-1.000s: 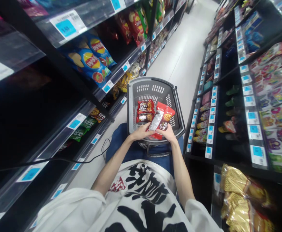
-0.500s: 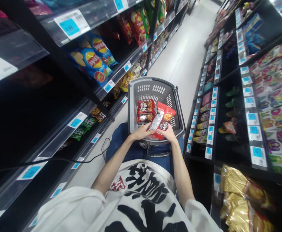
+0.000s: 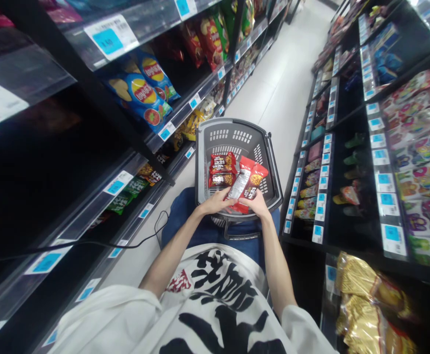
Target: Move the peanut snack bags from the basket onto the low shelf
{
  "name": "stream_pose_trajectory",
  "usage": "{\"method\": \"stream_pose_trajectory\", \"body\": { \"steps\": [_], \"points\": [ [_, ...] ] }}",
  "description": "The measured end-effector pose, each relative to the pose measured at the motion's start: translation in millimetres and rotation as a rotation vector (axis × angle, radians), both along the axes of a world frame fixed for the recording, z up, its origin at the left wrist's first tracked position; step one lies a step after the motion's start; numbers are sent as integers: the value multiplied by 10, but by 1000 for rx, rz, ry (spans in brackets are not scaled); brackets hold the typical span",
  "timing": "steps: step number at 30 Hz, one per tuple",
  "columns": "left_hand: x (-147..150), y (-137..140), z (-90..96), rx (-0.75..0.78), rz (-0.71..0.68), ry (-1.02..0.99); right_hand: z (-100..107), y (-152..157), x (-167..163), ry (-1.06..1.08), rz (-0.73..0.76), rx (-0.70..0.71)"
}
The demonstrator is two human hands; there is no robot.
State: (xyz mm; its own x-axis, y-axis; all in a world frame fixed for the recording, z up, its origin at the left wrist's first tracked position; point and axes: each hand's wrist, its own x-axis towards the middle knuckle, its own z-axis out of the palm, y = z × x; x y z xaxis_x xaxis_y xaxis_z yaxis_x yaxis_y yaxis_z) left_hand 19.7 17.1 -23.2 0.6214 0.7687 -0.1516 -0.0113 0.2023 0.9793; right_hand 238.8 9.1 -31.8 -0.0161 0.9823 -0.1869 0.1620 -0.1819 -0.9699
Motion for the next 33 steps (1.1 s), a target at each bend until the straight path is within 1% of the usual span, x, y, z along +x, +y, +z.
{"method": "stream_pose_trajectory", "body": {
  "steps": [5, 21, 33],
  "points": [
    [-2, 2, -19, -3, 4, 4, 28, 0, -13, 2, -3, -6],
    [-2, -18, 16, -15, 10, 14, 78, -16, -29, -21, -11, -4],
    [10, -41, -19, -9, 5, 16, 38, -31, -1, -17, 9, -1]
  ]
}}
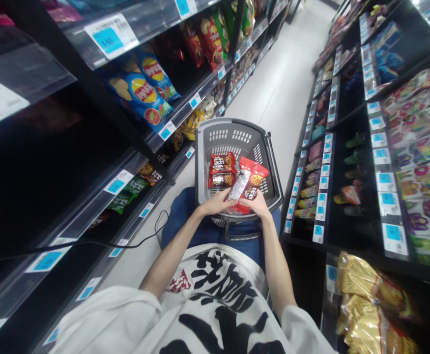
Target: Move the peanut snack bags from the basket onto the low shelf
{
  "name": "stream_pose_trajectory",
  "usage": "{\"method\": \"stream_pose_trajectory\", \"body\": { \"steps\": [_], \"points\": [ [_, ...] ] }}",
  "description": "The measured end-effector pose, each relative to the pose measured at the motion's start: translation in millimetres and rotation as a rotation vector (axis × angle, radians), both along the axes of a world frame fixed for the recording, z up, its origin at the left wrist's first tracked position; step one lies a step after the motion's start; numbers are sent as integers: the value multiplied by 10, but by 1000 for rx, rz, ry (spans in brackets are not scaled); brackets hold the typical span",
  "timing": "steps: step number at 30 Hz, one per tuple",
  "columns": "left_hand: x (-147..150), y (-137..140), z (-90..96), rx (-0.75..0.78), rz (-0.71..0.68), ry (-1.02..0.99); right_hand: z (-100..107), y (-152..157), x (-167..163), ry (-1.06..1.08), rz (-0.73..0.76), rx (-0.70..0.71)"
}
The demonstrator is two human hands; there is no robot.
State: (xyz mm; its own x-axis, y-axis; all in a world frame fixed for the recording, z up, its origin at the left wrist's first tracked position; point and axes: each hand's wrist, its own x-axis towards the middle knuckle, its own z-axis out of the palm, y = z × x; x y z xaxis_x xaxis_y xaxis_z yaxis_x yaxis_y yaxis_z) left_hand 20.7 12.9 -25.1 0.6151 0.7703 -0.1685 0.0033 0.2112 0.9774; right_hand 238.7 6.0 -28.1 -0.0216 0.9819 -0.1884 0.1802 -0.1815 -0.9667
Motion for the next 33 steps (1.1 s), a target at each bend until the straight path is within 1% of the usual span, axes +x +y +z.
{"method": "stream_pose_trajectory", "body": {
  "steps": [8, 17, 25, 28, 30, 31, 33],
  "points": [
    [6, -23, 1, 9, 16, -15, -7, -21, 24, -28, 20, 15],
    [11, -51, -24, 23, 17, -8, 69, -59, -15, -24, 22, 9],
    [8, -97, -12, 43, 5, 17, 19, -86, 15, -6, 38, 22],
    [20, -90, 0, 44, 15, 42, 25, -88, -23, 38, 38, 42],
    [52, -97, 2, 85, 87, 104, 47, -110, -102, 117, 5, 72],
    [77, -113, 2, 141, 161, 162, 61, -131, -158, 158, -29, 90],
    [136, -192, 10, 333, 347, 295, 93, -189, -295, 211, -123, 116]
  ]
}}
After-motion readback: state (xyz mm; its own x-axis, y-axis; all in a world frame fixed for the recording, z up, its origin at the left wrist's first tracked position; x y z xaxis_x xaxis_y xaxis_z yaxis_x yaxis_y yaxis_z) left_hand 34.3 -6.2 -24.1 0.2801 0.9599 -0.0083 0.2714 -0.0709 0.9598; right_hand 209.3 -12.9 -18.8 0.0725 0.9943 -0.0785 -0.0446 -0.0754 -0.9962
